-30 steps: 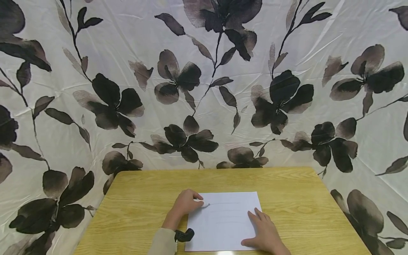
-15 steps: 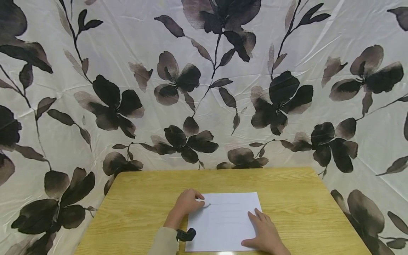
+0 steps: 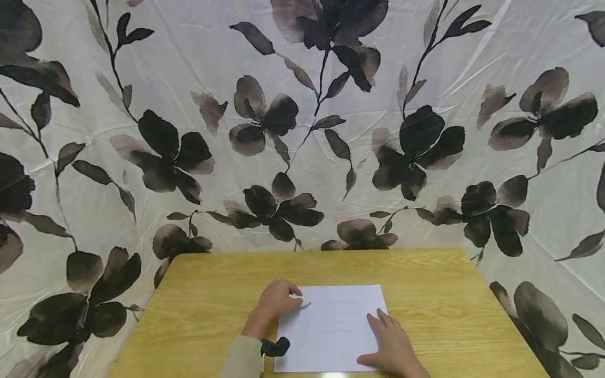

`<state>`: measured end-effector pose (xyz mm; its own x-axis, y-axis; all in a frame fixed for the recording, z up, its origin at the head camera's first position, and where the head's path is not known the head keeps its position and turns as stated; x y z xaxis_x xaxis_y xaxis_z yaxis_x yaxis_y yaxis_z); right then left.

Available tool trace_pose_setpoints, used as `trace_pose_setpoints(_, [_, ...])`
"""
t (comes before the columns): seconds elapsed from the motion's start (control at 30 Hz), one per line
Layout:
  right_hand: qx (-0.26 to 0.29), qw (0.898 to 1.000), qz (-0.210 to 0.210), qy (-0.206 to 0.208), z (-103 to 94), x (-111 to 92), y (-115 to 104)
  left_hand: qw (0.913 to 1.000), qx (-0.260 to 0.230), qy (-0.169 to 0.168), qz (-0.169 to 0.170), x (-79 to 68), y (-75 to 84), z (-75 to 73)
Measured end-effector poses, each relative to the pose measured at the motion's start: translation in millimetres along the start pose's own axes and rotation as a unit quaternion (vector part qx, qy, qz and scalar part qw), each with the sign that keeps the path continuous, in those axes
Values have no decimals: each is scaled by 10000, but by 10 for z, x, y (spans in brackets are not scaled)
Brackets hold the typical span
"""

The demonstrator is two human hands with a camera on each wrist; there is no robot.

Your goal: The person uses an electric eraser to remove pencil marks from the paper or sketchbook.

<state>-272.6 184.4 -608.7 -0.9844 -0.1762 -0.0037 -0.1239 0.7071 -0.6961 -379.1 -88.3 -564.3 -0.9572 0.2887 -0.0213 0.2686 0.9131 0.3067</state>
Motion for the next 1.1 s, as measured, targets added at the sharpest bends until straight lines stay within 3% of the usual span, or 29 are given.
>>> trace_pose_setpoints(0.23, [-28, 10000, -53, -13, 6, 9, -8, 9999, 0, -20, -118, 14, -30, -18])
trace_pose_setpoints(0.47, [-34, 10000, -64, -4, -4, 21, -8, 9999, 88, -10, 65, 42, -7, -5])
trace_pose_setpoints(1.1, [-24, 10000, -43, 64, 16, 0, 16, 9997, 221, -42, 82, 13, 62, 6])
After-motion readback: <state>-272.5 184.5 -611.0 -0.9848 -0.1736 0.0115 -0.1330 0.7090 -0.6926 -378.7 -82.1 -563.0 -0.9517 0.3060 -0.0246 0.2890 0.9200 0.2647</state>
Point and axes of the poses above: each hand's wrist, its own x-axis towards the middle knuckle, its own z-axis out of the palm, y = z × x, the point moved 8 cm from there along x, towards the middle knuckle, and after that the axes turned 15 degrees about x, right-handed, at the moved point
